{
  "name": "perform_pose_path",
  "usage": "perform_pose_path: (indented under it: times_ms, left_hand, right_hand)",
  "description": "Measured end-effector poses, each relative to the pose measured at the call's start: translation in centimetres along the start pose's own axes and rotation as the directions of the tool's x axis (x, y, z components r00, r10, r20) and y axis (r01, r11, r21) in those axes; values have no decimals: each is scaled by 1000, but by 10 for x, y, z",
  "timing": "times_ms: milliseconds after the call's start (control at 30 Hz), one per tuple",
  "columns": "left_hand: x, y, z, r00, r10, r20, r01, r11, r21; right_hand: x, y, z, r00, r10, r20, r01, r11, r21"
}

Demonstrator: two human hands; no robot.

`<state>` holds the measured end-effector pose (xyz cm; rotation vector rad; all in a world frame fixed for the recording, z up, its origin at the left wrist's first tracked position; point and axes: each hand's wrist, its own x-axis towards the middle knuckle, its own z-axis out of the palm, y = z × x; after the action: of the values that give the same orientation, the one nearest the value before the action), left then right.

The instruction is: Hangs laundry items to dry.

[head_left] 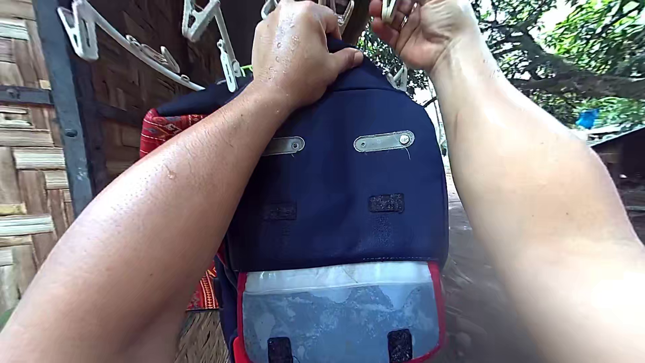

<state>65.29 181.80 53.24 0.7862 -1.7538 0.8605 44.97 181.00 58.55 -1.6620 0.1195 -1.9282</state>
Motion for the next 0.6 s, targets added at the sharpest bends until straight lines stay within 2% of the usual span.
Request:
perform_pose_path:
  times_ms: [233, 600]
  left_hand:
    - [16, -5, -3, 1000, -4, 27, 4, 999, 32]
    - [14, -20, 24, 978, 116, 176, -119, 993, 4]
  right_hand:
    - [-10, 18, -15, 994, 48, 101, -43, 998, -44]
    - [-23, 68, -3, 989, 143, -40, -142, 989, 43]
